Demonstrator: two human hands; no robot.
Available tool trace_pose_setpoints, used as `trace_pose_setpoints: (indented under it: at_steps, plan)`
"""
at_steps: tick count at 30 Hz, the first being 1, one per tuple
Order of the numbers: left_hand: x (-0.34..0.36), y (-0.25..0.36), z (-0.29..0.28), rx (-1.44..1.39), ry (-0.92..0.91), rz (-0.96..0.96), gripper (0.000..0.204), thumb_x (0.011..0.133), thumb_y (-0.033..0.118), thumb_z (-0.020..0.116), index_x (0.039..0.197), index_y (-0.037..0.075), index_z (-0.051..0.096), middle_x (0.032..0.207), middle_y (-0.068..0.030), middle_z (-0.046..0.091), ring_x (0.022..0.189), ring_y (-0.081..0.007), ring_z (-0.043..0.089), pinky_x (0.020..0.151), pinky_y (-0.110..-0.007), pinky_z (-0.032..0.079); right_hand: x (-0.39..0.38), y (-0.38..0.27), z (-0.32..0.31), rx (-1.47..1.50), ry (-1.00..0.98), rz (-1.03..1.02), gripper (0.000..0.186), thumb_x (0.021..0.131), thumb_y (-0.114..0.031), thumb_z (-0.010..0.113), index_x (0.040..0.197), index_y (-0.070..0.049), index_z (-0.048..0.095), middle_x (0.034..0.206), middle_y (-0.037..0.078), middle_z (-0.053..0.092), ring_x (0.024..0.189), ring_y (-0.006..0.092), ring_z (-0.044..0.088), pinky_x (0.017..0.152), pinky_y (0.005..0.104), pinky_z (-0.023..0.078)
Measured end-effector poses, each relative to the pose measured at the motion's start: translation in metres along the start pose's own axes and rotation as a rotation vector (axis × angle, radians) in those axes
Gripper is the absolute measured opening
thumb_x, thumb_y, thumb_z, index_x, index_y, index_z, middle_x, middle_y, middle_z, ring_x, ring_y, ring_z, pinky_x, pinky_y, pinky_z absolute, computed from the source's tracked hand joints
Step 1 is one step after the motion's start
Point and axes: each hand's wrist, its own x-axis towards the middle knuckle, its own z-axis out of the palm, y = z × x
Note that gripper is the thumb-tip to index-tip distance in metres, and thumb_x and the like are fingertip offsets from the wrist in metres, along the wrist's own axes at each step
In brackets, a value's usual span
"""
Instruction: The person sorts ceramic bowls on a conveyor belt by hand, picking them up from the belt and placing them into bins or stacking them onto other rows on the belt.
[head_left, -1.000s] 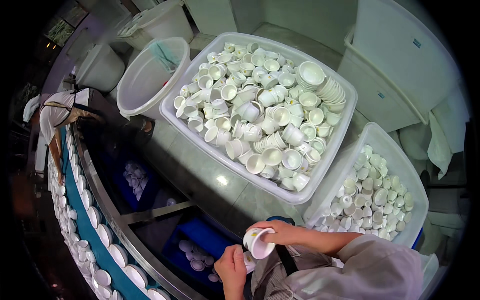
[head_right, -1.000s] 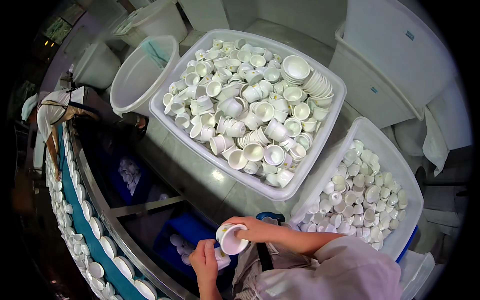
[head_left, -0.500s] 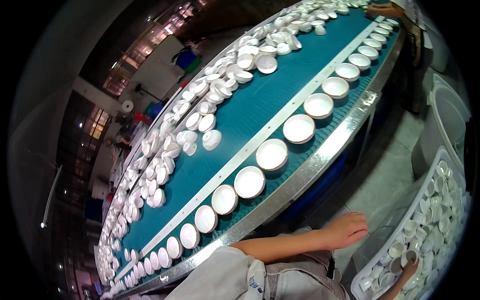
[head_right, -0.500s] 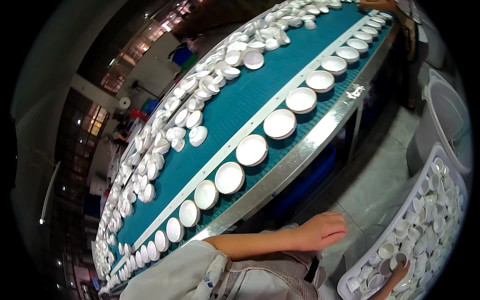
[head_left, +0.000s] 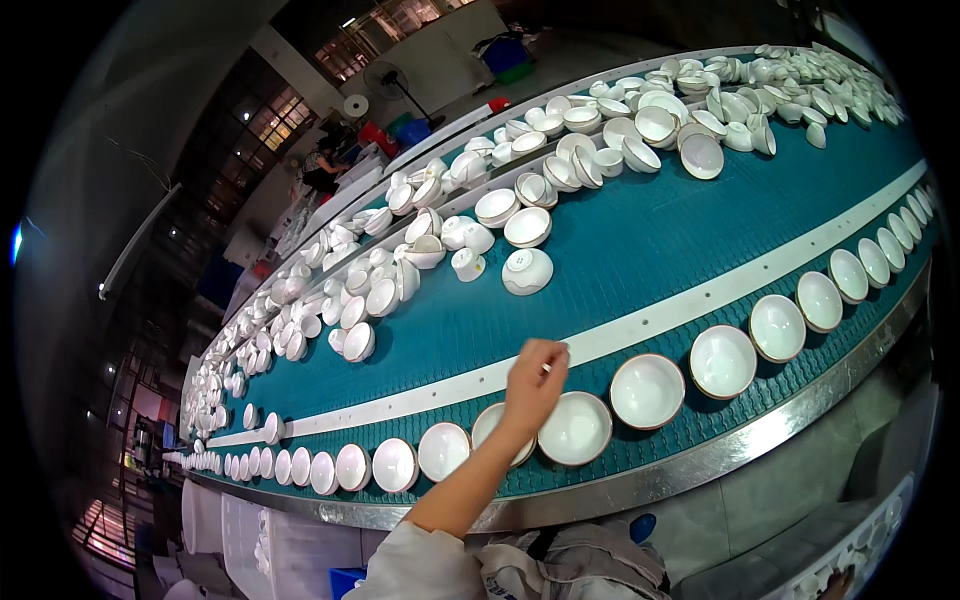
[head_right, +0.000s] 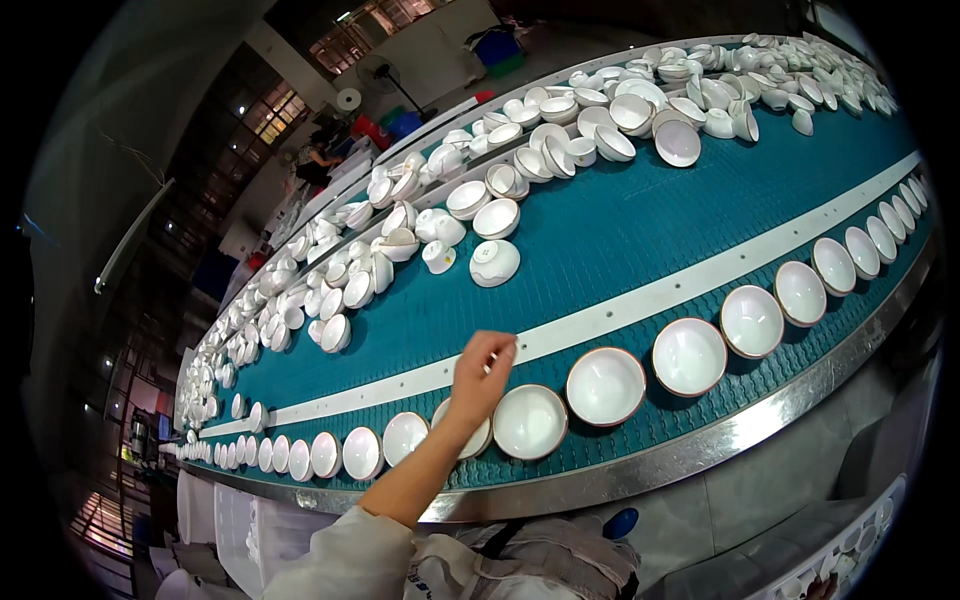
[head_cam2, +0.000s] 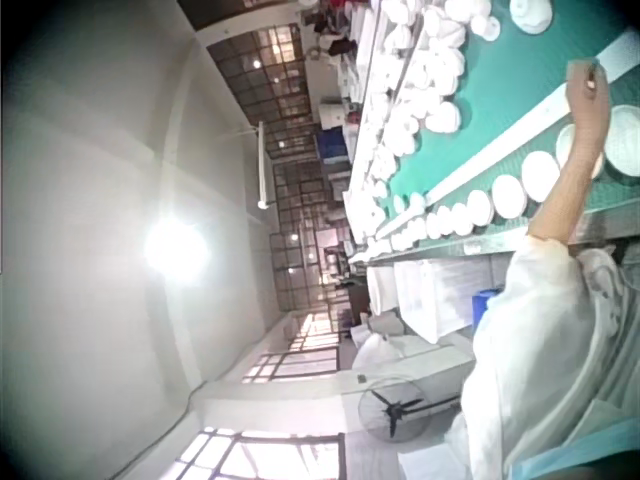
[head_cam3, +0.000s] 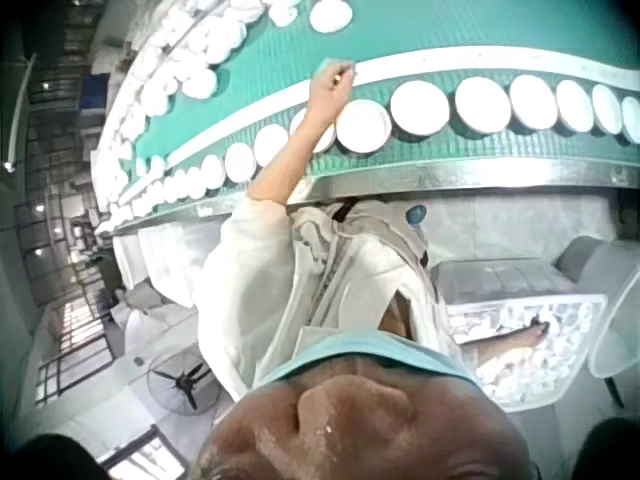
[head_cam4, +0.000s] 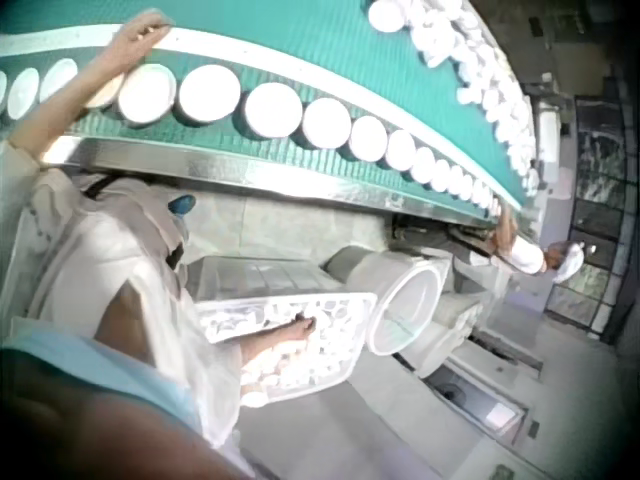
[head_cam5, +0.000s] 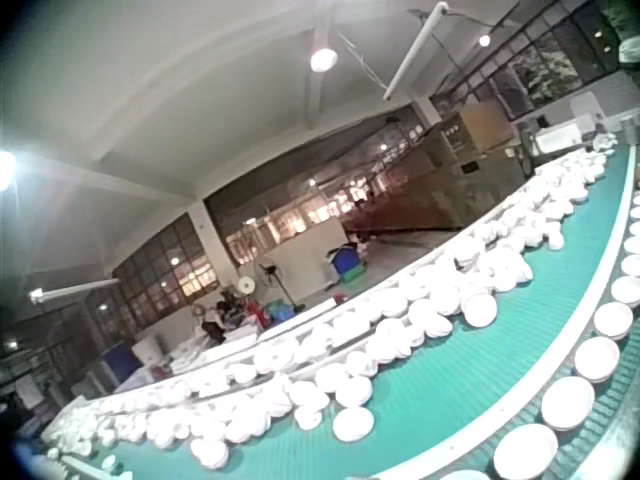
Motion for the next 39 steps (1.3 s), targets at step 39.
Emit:
trace_pose_setpoints:
  at_steps: [39]
  plan:
    - [-0.184,-0.198,-0.317,0.574,1.148,-0.477,0.016,0.081,0.008,0.063,0.096,0.005,0.062,0.1,-0.011,0.059,0.097,-0.0272,0.053,0.085,-0.037,0.04,-0.227,-0.514,0.448,0.553,-1.521,-0.634,0.035,0.083,-0.013,0.059,0.115,-0.003,0.05,0.077,0.008,0.055,0.05,0.0145,0.052,0.036,0.0232,0.041]
